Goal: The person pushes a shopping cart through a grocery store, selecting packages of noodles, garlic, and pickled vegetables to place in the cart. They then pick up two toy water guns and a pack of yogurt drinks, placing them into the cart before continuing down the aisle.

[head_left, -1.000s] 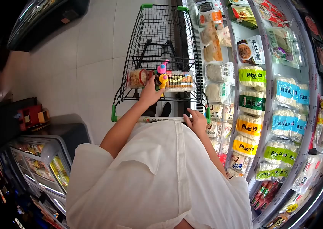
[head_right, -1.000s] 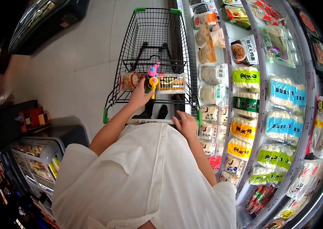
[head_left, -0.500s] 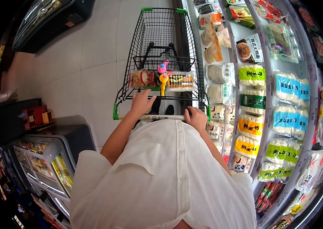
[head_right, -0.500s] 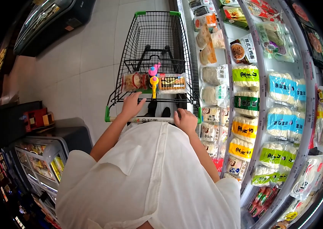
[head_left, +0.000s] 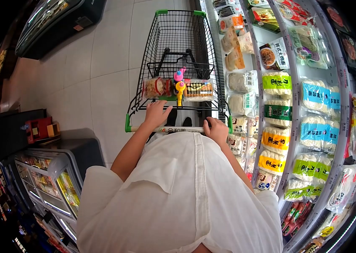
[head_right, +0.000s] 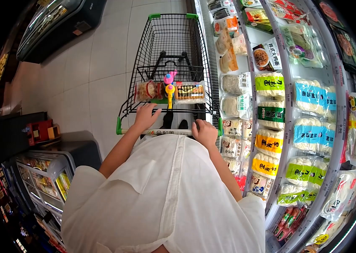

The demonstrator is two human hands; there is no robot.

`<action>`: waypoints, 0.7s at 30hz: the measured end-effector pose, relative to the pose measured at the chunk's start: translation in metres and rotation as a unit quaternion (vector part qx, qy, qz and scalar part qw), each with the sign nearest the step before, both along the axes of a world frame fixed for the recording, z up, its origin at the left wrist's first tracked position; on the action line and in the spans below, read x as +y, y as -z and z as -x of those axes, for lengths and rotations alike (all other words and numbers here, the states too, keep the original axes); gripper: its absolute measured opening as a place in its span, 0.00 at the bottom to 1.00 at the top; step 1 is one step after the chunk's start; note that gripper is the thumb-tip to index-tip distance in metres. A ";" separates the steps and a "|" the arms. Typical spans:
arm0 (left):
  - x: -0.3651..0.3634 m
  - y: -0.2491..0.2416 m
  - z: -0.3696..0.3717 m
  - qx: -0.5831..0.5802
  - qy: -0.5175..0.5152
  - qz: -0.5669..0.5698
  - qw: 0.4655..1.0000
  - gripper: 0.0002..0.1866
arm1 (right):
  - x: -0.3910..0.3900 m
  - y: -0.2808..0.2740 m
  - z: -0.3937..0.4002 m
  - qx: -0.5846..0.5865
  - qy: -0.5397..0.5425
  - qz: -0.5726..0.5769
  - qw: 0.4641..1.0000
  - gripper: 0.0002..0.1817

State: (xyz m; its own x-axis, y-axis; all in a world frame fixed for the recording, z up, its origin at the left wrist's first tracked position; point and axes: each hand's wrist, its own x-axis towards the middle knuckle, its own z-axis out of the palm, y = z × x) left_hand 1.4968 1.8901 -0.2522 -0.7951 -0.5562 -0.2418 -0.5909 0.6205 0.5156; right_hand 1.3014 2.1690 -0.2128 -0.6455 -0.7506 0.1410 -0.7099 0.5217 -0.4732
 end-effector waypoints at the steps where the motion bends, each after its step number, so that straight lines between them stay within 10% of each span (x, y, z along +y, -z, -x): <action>1: 0.000 0.002 -0.001 0.019 0.000 0.010 1.000 0.28 | 0.000 0.000 0.000 0.002 -0.001 -0.001 1.000 0.13; 21: 0.000 0.000 0.002 0.021 -0.005 0.014 1.000 0.27 | -0.001 0.000 0.003 -0.008 -0.003 -0.010 1.000 0.14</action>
State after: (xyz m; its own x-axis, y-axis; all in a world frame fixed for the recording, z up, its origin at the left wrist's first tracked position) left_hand 1.4943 1.8904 -0.2520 -0.7987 -0.5702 -0.1922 -0.5751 0.6296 0.5223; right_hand 1.2987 2.1678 -0.2124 -0.6434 -0.7568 0.1154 -0.7049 0.5269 -0.4749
